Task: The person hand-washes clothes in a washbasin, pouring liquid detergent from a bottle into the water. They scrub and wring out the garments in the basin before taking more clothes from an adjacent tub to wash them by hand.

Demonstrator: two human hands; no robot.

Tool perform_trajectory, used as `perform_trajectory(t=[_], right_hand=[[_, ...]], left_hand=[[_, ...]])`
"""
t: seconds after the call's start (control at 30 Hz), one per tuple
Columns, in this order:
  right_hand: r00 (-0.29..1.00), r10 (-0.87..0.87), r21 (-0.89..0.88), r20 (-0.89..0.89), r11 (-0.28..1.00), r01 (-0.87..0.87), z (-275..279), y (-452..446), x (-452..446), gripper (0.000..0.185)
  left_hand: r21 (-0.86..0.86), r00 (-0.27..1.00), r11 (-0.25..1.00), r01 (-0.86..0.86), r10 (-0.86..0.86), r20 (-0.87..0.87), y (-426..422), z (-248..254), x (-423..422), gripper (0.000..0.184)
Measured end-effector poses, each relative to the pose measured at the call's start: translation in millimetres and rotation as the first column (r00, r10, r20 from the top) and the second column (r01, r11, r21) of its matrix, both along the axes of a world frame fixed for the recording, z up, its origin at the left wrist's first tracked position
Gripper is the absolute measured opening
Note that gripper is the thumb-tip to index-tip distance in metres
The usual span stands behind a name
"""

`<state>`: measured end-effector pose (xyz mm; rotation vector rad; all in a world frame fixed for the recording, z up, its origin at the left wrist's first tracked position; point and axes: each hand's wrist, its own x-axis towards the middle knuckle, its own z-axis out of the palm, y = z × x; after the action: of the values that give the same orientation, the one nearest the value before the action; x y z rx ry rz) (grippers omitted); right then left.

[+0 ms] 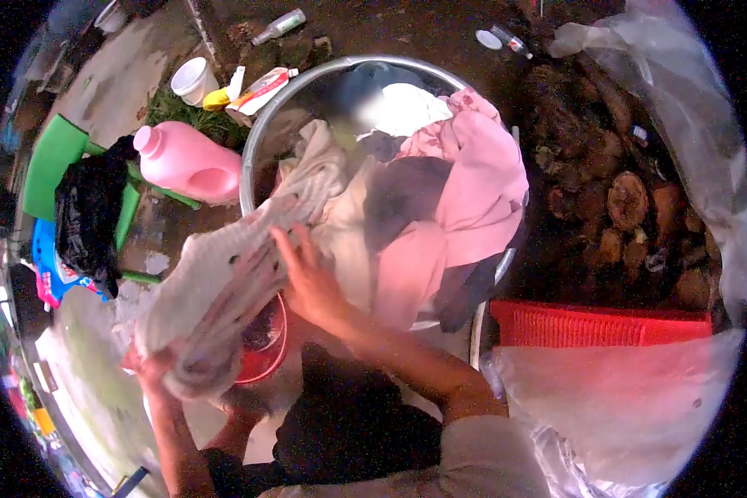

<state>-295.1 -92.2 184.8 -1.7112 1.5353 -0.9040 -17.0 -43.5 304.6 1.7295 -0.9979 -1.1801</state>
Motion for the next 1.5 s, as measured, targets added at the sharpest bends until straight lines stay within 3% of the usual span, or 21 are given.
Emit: perform_trajectory(t=[0.07, 0.27, 0.33, 0.43, 0.57, 0.63, 0.7, 0.77, 0.83, 0.9, 0.93, 1.0, 1.03, 1.1, 1.17, 1.2, 1.23, 1.33, 1.4, 1.47, 1.5], right_hand=[[0.979, 0.194, 0.191, 0.059, 0.961, -0.202, 10, -10, 24, 0.06], [0.738, 0.508, -0.296, 0.445, 0.861, -0.414, 44, -8, 100, 0.038], [0.578, 0.646, -0.242, 0.498, 0.744, -0.623, 62, -5, 117, 0.039], [0.382, 0.775, -0.483, 0.503, 0.619, -0.62, 83, 6, 148, 0.044], [0.452, 0.759, -0.645, 0.468, 0.643, -0.413, 65, -3, 172, 0.047], [0.553, 0.564, -0.317, 0.614, 0.817, -0.482, 22, -13, 159, 0.046], [0.783, 0.424, -0.172, 0.456, 0.905, -0.39, -20, -6, 145, 0.037], [0.856, 0.428, -0.061, 0.292, 0.901, -0.429, -25, 2, 97, 0.028], [0.948, 0.292, -0.161, 0.124, 0.949, -0.271, -2, 2, 49, 0.023], [0.994, -0.073, -0.302, -0.076, 0.952, 0.047, 3, 7, 9, 0.021], [0.957, -0.121, -0.207, -0.263, 0.976, 0.066, 17, 3, -19, 0.032], [0.876, -0.375, -0.28, -0.304, 0.914, 0.294, 16, 5, -40, 0.053], [0.87, -0.322, 0.045, -0.374, 0.931, 0.363, 12, 6, -47, 0.051], [0.893, -0.312, 0.388, -0.324, 0.817, 0.427, 0, 10, -58, 0.045], [0.891, -0.438, 0.448, -0.12, 0.777, 0.442, -39, 26, -81, 0.04], [0.689, -0.554, 0.448, 0.468, 0.82, 0.355, -87, 43, -116, 0.029], [0.527, -0.628, 0.494, 0.572, 0.777, 0.39, -11, 35, -99, 0.029], [0.315, -0.655, 0.426, 0.687, 0.714, 0.556, 51, 37, -123, 0.033], [0.423, -0.561, 0.291, 0.711, 0.783, 0.55, 75, 45, -143, 0.035], [0.357, -0.712, 0.323, 0.605, 0.629, 0.707, 103, 47, -142, 0.04], [0.474, -0.526, 0.228, 0.706, 0.803, 0.551, 112, 54, -150, 0.044]], left_hand=[[-0.05, 0.991, 0.994, -0.1, 0.104, 0.085, 18, 10, 25, 0.047], [-0.185, 0.906, 0.93, -0.316, 0.354, 0.23, 61, 23, 71, 0.042], [-0.227, 0.879, 0.907, -0.356, 0.407, 0.249, 69, 28, 79, 0.041], [-0.28, 0.853, 0.879, -0.386, 0.456, 0.253, 70, 32, 86, 0.038], [-0.329, 0.861, 0.863, -0.384, 0.463, 0.21, 64, 34, 88, 0.035], [-0.324, 0.882, 0.869, -0.375, 0.442, 0.165, 57, 24, 85, 0.034], [-0.279, 0.91, 0.892, -0.356, 0.398, 0.114, 51, 6, 79, 0.032], [-0.173, 0.946, 0.938, -0.3, 0.315, 0.069, 46, -24, 68, 0.031], [-0.012, 0.979, 0.98, -0.196, 0.197, 0.048, 42, -70, 53, 0.029], [0.097, 0.999, 0.995, -0.022, 0.018, 0.039, 40, -132, 46, 0.033], [0.106, 0.996, 0.991, 0.08, -0.084, 0.033, 40, -161, 43, 0.038], [0.241, 0.664, 0.943, 0.228, -0.332, 0.67, 39, -195, 31, 0.043], [0.29, 0.538, 0.933, 0.212, -0.359, 0.763, 29, -184, 14, 0.044], [-0.013, 0.467, 0.974, 0.224, -0.095, 0.879, 8, -161, -21, 0.042], [-0.156, 0.558, 0.931, 0.331, -0.059, 0.828, -16, -139, -42, 0.043], [-0.189, 0.645, 0.906, 0.379, -0.112, 0.756, -22, -129, -53, 0.044], [-0.22, 0.72, 0.88, 0.421, -0.177, 0.671, -24, -120, -63, 0.045], [-0.19, 0.834, 0.826, 0.53, -0.468, 0.293, -30, -125, -102, 0.048], [-0.114, 0.772, 0.772, 0.626, -0.591, 0.237, -37, -117, -136, 0.063], [-0.158, 0.728, 0.728, 0.667, -0.591, 0.347, -40, -127, -169, 0.091], [-0.141, 0.765, 0.767, 0.626, -0.568, 0.304, -41, -125, -186, 0.084]])
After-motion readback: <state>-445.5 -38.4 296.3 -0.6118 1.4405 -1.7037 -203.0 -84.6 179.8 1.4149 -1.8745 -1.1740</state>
